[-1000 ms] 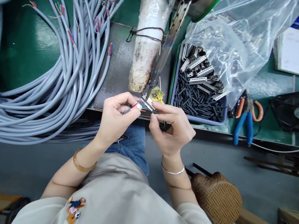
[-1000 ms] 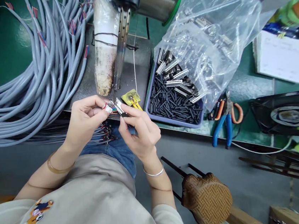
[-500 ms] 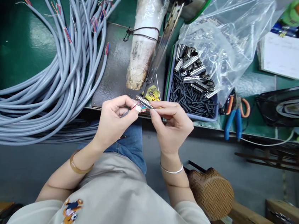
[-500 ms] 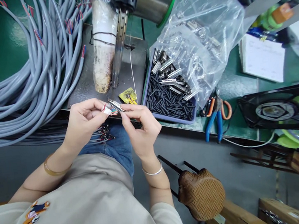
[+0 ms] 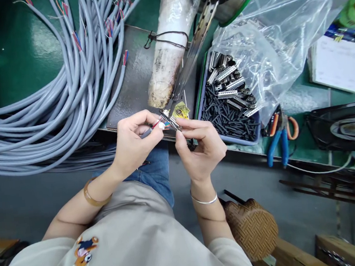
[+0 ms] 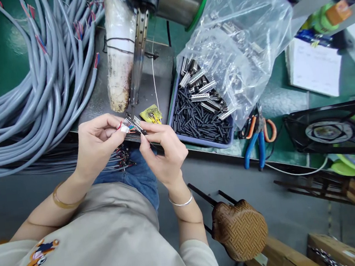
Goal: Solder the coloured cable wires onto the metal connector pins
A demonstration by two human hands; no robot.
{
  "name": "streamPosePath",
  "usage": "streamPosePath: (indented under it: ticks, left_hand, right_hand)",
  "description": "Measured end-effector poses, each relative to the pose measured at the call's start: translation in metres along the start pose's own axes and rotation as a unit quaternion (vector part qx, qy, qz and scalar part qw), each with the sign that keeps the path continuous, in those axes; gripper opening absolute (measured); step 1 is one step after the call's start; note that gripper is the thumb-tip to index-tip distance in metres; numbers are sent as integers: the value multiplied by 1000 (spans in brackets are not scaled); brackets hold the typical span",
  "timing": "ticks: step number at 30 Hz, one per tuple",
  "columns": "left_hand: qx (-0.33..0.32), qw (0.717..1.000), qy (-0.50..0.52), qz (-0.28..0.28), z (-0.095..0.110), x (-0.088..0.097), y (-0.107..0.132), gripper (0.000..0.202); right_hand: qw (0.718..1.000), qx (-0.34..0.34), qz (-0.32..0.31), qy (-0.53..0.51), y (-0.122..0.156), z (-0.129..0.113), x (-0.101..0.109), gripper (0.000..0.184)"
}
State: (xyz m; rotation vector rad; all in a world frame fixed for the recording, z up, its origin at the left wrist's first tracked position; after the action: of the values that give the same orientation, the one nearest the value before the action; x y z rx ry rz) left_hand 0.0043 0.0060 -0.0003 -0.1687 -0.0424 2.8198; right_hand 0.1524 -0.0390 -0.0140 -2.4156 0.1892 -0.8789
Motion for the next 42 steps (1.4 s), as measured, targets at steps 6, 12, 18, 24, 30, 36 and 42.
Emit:
streamPosePath:
  ticks: [6, 12, 18, 24, 30, 36, 42]
  left_hand:
    - [10, 1000, -8, -4, 0, 2, -3, 12]
    - [25, 1000, -4, 0, 1, 1, -4, 14]
    - [23, 1000, -7, 6, 4, 1, -4, 17]
    - [21, 1000, -2, 7, 5, 2, -5, 17]
    - [31, 999, 1, -15, -1, 4, -2, 13]
    - [32, 999, 6, -6, -1, 3, -3, 13]
    - [34, 999, 6, 1, 7, 1, -5, 15]
  right_hand:
    - [1000, -7, 1, -30, -4, 2, 0, 14]
    - [1000, -3, 1, -11, -5, 4, -1, 11]
    - [1000, 4, -2, -3, -10, 3, -1, 12]
    - [998, 33, 0, 46, -11, -1, 1, 16]
    - [994, 60, -5, 88, -1, 0, -3, 16]
    - [998, 29, -8, 51, -6, 1, -1, 15]
    - [999, 22, 13, 38, -11, -4, -1, 15]
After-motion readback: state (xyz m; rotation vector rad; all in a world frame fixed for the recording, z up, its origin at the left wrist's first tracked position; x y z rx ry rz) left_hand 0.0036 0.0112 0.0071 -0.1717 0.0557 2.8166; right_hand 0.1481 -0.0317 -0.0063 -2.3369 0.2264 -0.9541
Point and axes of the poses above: each hand's wrist, its own y-axis away from the middle knuckle, its own x-axis out of the back of the hand, z = x × y, the point moved 1 cm from there along -y, towards the middle knuckle, and after that the axes turned 12 degrees about -z, right-handed, at the moved point
